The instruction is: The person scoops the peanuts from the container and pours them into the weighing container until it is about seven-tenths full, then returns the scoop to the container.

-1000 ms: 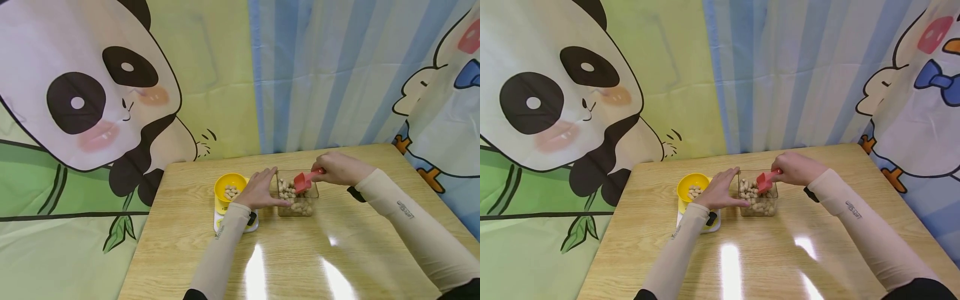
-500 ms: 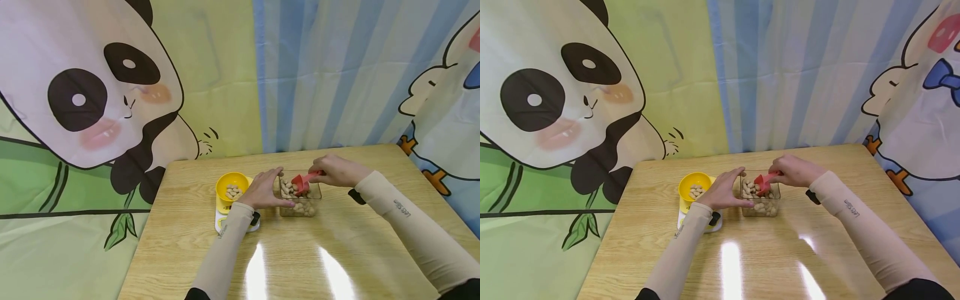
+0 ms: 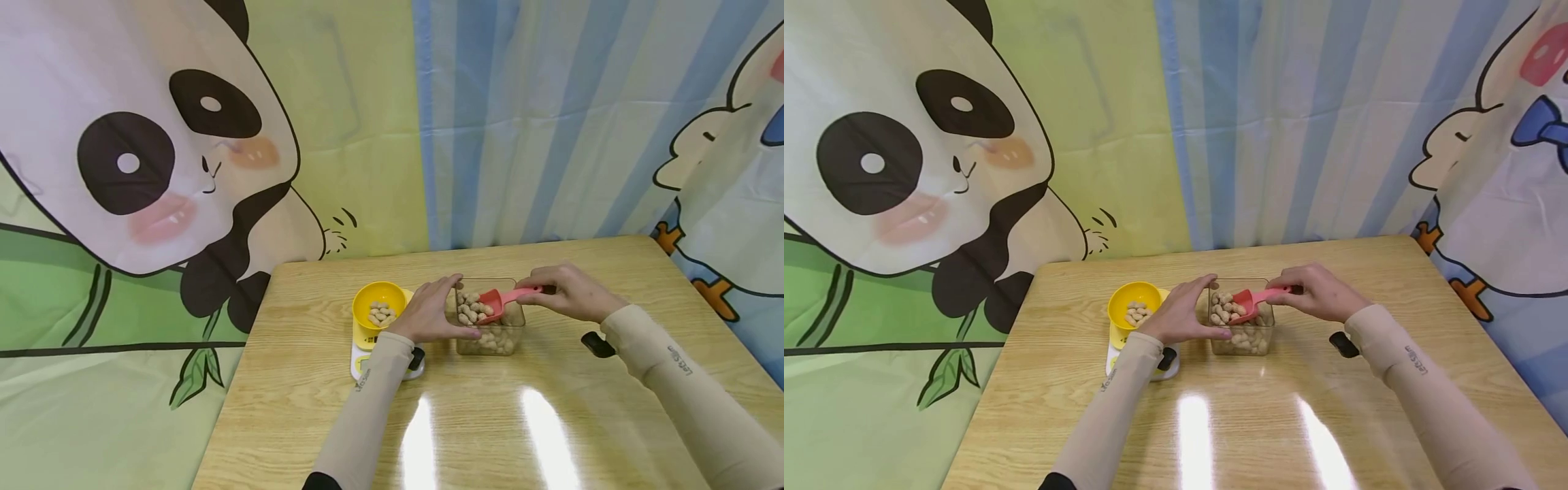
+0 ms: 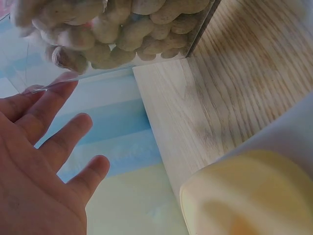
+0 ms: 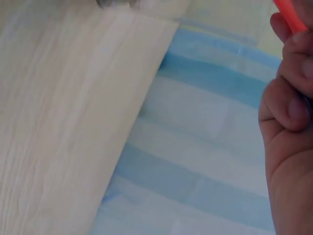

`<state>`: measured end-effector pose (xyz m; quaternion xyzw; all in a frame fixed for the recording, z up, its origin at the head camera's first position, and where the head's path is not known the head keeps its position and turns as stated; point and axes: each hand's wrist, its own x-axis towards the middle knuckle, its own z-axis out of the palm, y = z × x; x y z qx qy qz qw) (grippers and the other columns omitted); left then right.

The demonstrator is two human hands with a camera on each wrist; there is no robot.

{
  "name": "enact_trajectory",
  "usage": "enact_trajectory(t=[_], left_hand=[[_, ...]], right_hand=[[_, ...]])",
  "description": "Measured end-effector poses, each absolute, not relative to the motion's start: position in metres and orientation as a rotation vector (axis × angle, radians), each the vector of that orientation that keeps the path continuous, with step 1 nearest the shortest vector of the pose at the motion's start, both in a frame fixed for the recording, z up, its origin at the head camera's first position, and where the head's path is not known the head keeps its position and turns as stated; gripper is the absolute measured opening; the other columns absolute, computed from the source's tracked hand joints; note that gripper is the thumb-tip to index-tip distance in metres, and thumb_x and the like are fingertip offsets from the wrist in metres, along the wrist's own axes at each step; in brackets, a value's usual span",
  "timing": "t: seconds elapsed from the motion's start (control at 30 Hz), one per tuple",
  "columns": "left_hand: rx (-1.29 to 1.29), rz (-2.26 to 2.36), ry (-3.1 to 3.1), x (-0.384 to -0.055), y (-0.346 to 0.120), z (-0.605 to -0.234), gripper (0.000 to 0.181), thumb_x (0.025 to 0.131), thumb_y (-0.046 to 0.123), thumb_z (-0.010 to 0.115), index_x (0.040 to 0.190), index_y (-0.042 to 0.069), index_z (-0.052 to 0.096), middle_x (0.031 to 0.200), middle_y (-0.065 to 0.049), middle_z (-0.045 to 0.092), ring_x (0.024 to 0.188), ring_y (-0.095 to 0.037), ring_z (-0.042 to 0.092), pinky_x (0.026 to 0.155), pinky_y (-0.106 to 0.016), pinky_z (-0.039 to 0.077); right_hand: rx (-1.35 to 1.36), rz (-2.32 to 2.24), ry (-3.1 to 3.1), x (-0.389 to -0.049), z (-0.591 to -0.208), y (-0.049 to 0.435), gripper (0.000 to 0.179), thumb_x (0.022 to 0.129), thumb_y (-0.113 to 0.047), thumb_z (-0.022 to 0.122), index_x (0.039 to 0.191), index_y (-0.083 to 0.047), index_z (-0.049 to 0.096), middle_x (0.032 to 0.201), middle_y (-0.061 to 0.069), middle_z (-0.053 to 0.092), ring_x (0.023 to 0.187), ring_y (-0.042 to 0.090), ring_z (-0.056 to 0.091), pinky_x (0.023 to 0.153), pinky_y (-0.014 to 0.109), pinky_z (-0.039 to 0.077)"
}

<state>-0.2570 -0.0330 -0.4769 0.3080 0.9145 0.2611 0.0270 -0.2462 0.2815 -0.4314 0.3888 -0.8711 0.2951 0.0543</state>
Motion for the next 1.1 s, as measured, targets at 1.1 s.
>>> enact_trajectory(t=[1.1], left_hand=[[0.913,0.867,2.807,-0.257,-0.034,-0.480,0.120,0.065,0.086,0.070,0.160,0.030,0.025,0.148,0.013,0.048,0.140,-0.017,0.041,0.117,-0.046,0.033]], right_hand=[[0.872,1.243,-2.638,-0.228,-0.446,0.270,0.019,0.094,-0.015,0.074,0.112,-0.023,0.077,0.076,-0.007,0.061,0.056,0.011,0.047,0.050,0.027,0.043]])
